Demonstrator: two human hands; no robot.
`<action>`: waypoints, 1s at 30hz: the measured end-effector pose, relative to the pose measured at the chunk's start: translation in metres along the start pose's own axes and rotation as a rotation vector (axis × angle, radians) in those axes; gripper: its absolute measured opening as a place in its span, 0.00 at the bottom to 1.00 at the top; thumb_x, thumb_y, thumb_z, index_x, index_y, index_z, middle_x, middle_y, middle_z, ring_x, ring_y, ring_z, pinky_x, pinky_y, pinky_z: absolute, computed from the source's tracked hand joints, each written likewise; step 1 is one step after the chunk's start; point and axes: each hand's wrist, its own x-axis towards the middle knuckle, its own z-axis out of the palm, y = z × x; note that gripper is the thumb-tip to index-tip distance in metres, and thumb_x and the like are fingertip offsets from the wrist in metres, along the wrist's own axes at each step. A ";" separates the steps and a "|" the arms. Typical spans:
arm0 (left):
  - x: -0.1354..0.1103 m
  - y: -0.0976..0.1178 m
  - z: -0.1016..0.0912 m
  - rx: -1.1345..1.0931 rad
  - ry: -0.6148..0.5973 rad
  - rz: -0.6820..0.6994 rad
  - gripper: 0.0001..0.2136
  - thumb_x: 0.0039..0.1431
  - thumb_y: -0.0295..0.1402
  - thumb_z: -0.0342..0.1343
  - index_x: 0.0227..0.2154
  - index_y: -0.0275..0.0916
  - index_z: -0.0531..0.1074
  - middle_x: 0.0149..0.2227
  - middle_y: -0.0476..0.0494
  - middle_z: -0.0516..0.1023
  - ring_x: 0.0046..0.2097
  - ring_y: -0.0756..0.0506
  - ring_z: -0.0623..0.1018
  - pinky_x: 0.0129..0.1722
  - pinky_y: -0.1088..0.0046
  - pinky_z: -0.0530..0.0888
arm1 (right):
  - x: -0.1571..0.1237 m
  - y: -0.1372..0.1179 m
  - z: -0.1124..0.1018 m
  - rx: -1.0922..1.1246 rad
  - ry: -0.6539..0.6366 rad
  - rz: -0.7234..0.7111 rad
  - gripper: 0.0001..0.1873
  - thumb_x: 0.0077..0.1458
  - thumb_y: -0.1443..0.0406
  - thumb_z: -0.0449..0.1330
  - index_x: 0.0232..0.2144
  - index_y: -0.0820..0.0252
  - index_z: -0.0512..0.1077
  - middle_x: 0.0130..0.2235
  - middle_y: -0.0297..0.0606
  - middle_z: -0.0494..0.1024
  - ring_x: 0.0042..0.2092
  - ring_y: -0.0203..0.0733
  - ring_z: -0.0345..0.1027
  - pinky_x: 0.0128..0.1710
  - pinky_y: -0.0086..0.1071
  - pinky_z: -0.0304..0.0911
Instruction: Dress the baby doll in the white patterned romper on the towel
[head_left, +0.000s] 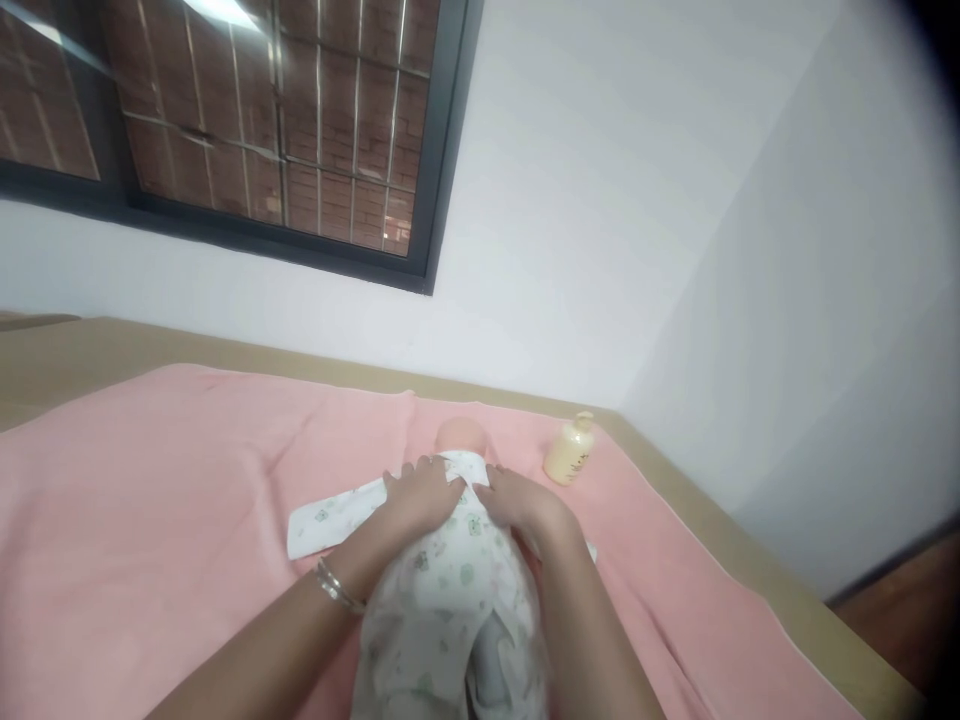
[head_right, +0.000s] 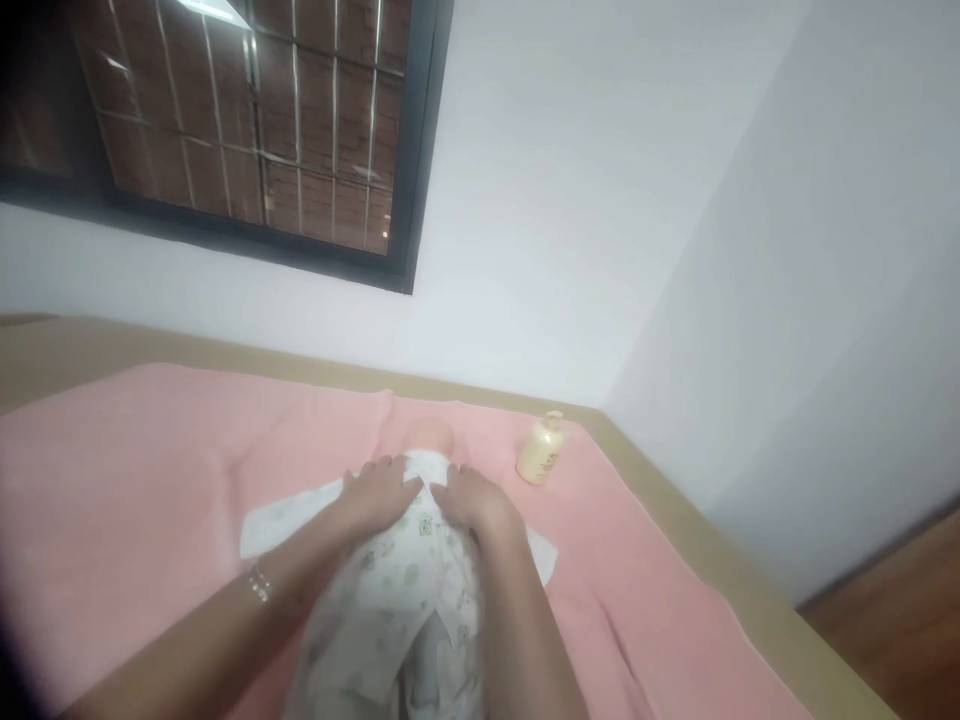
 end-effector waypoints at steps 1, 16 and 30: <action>0.002 -0.001 0.002 -0.017 0.008 -0.008 0.26 0.56 0.47 0.36 0.53 0.41 0.62 0.52 0.36 0.67 0.52 0.33 0.65 0.50 0.42 0.53 | -0.002 -0.002 -0.001 -0.022 -0.006 0.006 0.29 0.57 0.51 0.44 0.54 0.61 0.62 0.55 0.50 0.64 0.52 0.53 0.61 0.47 0.41 0.57; 0.014 -0.009 0.002 -0.109 0.034 0.020 0.23 0.57 0.50 0.35 0.39 0.41 0.68 0.43 0.38 0.73 0.45 0.37 0.71 0.41 0.60 0.65 | 0.044 0.015 0.028 0.123 0.170 0.104 0.37 0.57 0.45 0.33 0.46 0.65 0.68 0.47 0.51 0.71 0.48 0.51 0.64 0.44 0.39 0.57; 0.016 -0.010 0.008 -0.050 0.087 0.002 0.22 0.58 0.49 0.33 0.37 0.40 0.67 0.42 0.40 0.73 0.44 0.39 0.71 0.40 0.62 0.64 | 0.054 0.022 0.038 0.112 0.226 0.138 0.31 0.59 0.50 0.33 0.44 0.60 0.69 0.46 0.46 0.72 0.46 0.48 0.65 0.42 0.38 0.58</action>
